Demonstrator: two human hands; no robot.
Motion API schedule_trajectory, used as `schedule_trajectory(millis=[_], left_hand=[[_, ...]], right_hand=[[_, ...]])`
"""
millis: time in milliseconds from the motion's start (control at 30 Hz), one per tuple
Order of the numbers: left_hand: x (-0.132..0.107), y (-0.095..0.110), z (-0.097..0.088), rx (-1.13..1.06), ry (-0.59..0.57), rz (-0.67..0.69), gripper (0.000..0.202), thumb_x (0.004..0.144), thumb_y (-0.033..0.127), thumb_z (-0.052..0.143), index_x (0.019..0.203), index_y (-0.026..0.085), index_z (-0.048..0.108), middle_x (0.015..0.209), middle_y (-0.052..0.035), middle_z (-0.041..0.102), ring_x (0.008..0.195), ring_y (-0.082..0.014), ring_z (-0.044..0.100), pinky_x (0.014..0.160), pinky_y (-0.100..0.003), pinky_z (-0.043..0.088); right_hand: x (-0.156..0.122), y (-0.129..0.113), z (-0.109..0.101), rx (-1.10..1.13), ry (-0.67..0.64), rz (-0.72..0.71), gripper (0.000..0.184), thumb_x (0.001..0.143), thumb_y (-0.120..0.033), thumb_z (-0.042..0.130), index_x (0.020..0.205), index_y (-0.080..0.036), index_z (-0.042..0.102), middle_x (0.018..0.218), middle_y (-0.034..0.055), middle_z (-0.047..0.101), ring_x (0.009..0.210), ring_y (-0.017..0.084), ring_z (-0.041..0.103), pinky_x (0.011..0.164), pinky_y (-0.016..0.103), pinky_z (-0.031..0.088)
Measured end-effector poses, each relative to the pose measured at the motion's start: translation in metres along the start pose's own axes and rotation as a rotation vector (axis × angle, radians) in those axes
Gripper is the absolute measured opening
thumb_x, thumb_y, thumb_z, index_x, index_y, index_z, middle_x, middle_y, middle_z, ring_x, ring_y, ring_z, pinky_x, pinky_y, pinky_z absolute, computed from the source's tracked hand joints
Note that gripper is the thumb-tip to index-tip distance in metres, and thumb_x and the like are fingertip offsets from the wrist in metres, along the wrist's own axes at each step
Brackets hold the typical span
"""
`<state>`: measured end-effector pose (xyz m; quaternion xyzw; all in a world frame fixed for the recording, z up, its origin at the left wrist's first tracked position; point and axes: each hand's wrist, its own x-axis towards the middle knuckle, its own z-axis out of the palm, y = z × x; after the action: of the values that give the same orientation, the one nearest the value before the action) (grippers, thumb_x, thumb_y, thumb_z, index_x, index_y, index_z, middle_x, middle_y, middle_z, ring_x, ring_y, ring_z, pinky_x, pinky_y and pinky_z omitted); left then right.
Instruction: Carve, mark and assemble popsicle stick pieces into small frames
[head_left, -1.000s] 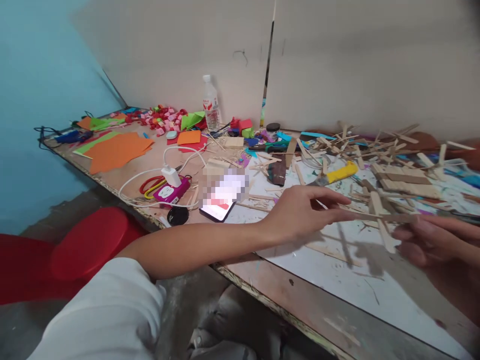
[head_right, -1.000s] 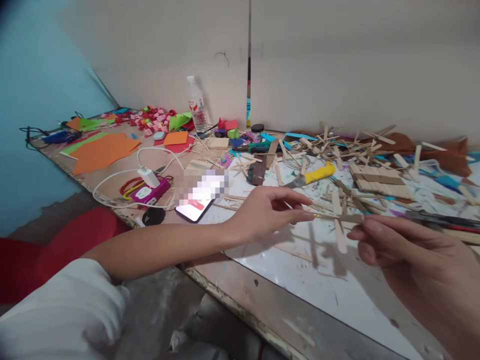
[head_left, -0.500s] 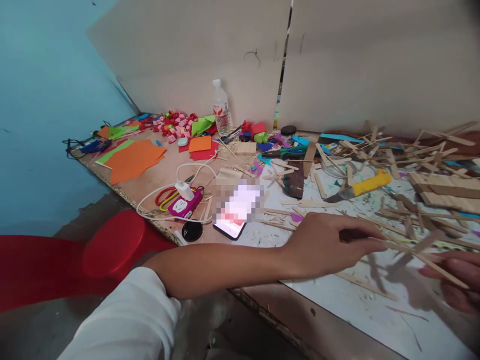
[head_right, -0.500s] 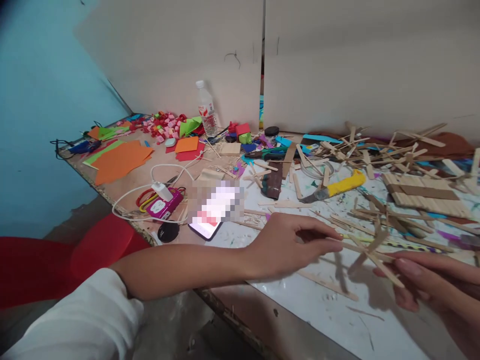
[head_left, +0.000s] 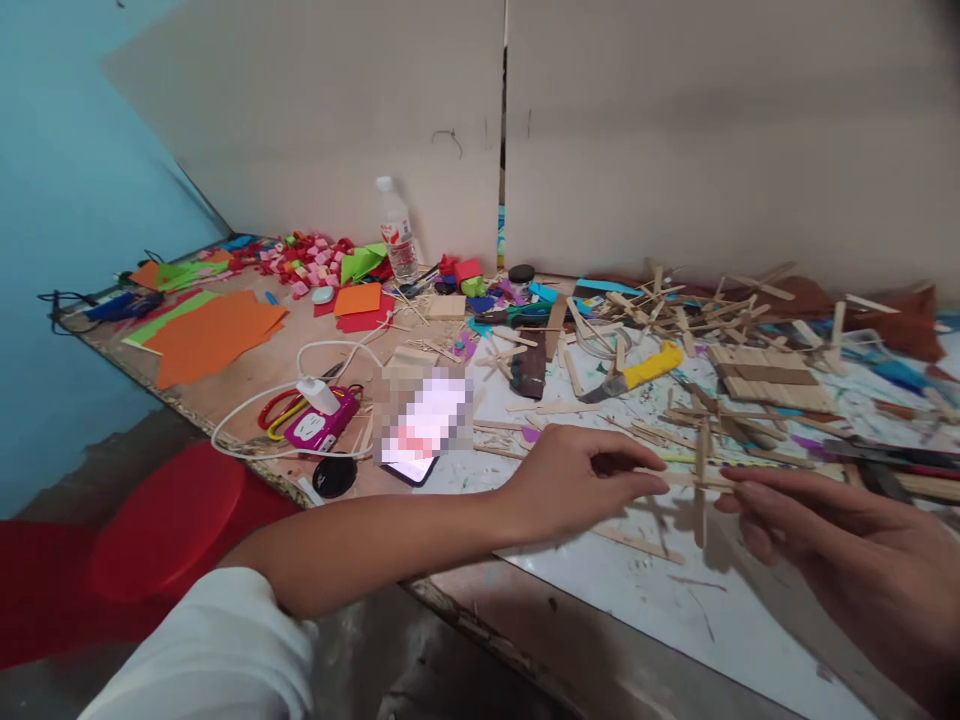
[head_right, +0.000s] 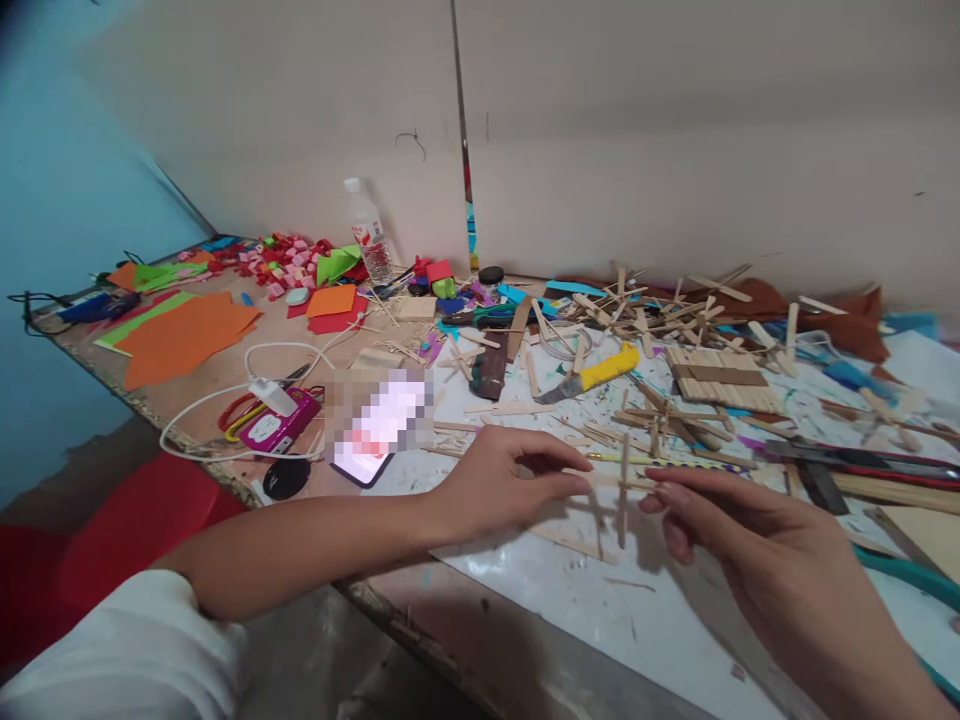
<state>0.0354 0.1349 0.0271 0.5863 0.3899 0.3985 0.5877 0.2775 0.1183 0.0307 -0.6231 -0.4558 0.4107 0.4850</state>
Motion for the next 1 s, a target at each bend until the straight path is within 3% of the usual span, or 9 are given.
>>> schedule_trajectory(millis=[100,233,367,500,600,800,1000], left_hand=[[0.000,-0.002,0.001,-0.087,-0.003,-0.104,0.028,0.083,0.035,0.084,0.103,0.016,0.083,0.092,-0.0072,0.079,0.076,-0.0144,0.070,0.070,-0.025,0.056],[0.000,0.002,0.002,-0.102,0.022,-0.124,0.022,0.083,0.031,0.082,0.096,0.013,0.082,0.081,-0.0060,0.076,0.068,-0.0132,0.069,0.064,-0.025,0.057],[-0.001,0.008,0.001,-0.070,0.033,-0.101,0.016,0.086,0.029,0.078,0.088,0.014,0.081,0.075,-0.0050,0.075,0.067,-0.0132,0.069,0.064,-0.025,0.058],[-0.002,0.008,-0.003,-0.028,0.046,-0.050,0.014,0.082,0.026,0.082,0.093,0.016,0.082,0.088,-0.0055,0.079,0.074,-0.0137,0.071,0.072,-0.026,0.060],[-0.003,0.007,-0.005,0.053,0.082,0.033,0.014,0.083,0.027,0.082,0.093,0.017,0.082,0.091,-0.0057,0.081,0.077,-0.0138,0.072,0.076,-0.026,0.060],[-0.006,0.012,-0.006,0.129,0.115,0.100,0.009,0.084,0.028,0.081,0.090,0.021,0.083,0.087,-0.0041,0.081,0.076,-0.0153,0.073,0.071,-0.026,0.059],[-0.006,0.015,-0.012,0.073,0.215,0.128,0.014,0.085,0.034,0.082,0.088,0.020,0.081,0.079,-0.0030,0.076,0.069,-0.0147,0.069,0.062,-0.024,0.055]], right_hand=[[-0.006,-0.007,0.003,-0.100,-0.089,0.010,0.039,0.054,-0.056,0.097,0.079,-0.028,0.088,0.060,0.0103,0.069,0.057,0.025,0.061,0.052,0.039,0.051],[-0.015,-0.010,0.005,-0.100,-0.143,-0.039,0.036,0.067,-0.054,0.094,0.089,-0.026,0.088,0.065,0.0071,0.073,0.060,0.022,0.063,0.059,0.034,0.053],[-0.019,-0.012,0.004,-0.095,-0.187,-0.123,0.032,0.081,-0.054,0.085,0.075,-0.023,0.083,0.066,0.0056,0.074,0.054,0.015,0.058,0.056,0.030,0.050],[-0.019,-0.010,0.003,-0.014,-0.168,-0.166,0.022,0.080,-0.044,0.089,0.089,-0.025,0.087,0.064,0.0022,0.073,0.057,0.014,0.060,0.057,0.027,0.050],[-0.022,-0.011,0.004,0.037,-0.226,-0.128,0.020,0.082,-0.043,0.088,0.089,-0.024,0.086,0.068,0.0024,0.075,0.050,0.012,0.057,0.053,0.027,0.048],[-0.026,-0.014,0.008,0.046,-0.222,-0.177,0.018,0.080,-0.040,0.089,0.086,-0.024,0.085,0.077,0.0038,0.078,0.054,0.013,0.059,0.056,0.030,0.052],[-0.022,-0.013,0.007,0.153,-0.182,-0.117,0.020,0.080,-0.038,0.089,0.094,-0.024,0.086,0.084,0.0041,0.079,0.056,0.012,0.059,0.055,0.030,0.053]])
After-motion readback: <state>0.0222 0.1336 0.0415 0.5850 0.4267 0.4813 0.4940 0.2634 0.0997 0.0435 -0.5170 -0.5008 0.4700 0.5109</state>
